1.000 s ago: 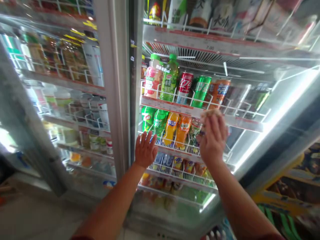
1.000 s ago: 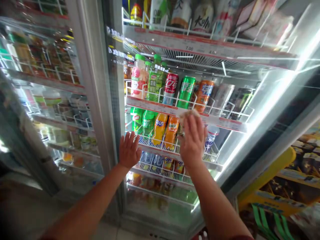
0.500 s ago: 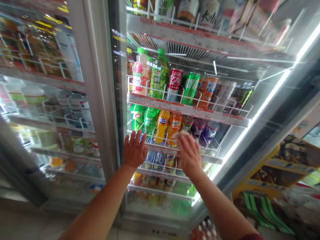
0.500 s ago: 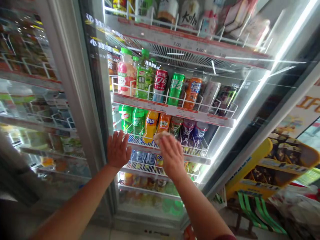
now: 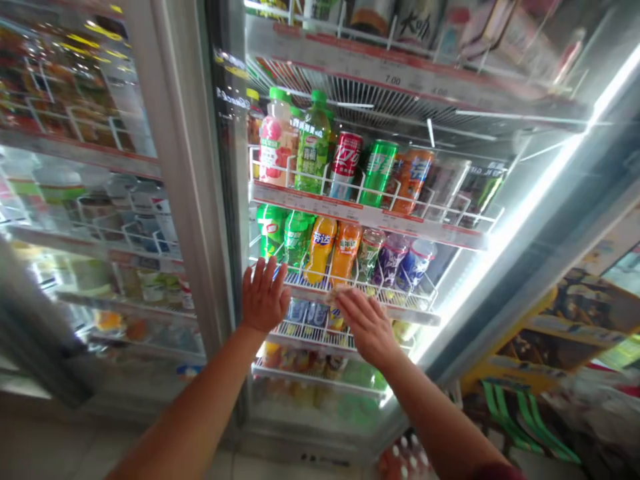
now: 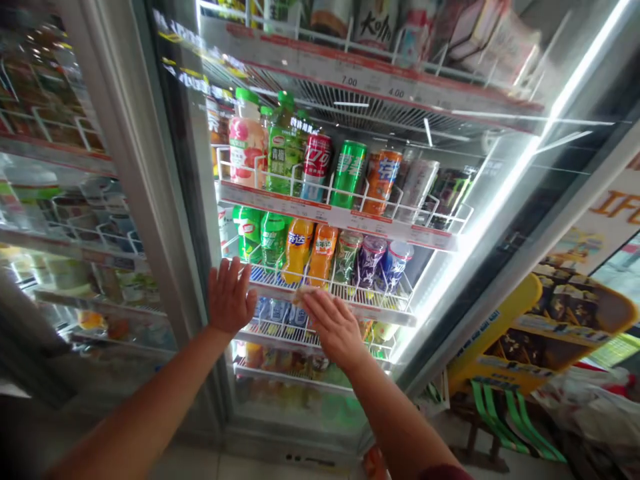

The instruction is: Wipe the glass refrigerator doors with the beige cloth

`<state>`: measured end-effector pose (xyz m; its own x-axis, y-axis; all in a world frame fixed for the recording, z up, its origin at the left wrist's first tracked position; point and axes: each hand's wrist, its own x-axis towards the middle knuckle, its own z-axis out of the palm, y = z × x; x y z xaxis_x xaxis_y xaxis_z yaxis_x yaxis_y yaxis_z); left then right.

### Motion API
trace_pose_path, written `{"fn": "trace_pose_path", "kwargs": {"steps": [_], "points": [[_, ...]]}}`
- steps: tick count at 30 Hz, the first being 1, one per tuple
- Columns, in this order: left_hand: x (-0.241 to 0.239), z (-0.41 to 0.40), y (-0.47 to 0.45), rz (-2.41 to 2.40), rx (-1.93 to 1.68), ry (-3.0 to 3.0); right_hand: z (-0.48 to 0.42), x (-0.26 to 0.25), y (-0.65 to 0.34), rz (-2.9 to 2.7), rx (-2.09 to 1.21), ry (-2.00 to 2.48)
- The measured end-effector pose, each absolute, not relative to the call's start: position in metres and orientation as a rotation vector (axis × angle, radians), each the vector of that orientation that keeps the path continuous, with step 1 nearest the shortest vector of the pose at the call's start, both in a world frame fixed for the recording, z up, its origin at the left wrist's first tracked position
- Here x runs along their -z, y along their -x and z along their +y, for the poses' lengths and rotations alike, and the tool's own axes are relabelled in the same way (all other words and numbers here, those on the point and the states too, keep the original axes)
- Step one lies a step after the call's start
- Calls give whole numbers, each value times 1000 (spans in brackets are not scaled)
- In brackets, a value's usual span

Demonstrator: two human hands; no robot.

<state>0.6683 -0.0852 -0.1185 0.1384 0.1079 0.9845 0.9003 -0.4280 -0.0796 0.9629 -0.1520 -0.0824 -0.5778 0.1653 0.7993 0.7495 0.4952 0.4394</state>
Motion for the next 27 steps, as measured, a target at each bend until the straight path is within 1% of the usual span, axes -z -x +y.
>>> {"fn": "trace_pose_path", "kwargs": {"steps": [2,6,8,10,13,15,16,19,21,22,24,25,26,27], "points": [[120,-84,-667,-989,1354,1684,-152,79,-968,-2046,1041,764],[124,-78,-663,-993,1345,1674,-141,38,-995,-1517,1014,905],[126,-74,-662,-992,1358,1666,-138,32,-999,-1395,1022,909],[127,-72,-662,-983,1363,1662,-140,46,-995,-1492,1034,914],[126,-72,-662,-968,1362,1664,-148,73,-988,-1913,1100,855],[124,-73,-662,-952,1362,1671,-151,72,-993,-2032,1123,843],[123,-74,-662,-940,1367,1673,-151,65,-998,-1977,1113,874],[119,-75,-664,-917,1375,1689,-146,37,-1012,-1575,1023,1006],[110,-83,-672,-921,1396,1693,-145,31,-1011,-1429,980,1020],[103,-91,-678,-931,1427,1691,-146,35,-1007,-1443,970,1002],[85,-119,-695,-941,1544,1705,-151,52,-995,-1633,982,917],[76,-138,-704,-928,1618,1741,-152,61,-989,-1823,1000,841],[68,-159,-712,-892,1660,1814,-153,67,-985,-2001,1031,752],[63,-182,-719,-887,1641,1859,-151,69,-983,-2063,1048,721]]}}
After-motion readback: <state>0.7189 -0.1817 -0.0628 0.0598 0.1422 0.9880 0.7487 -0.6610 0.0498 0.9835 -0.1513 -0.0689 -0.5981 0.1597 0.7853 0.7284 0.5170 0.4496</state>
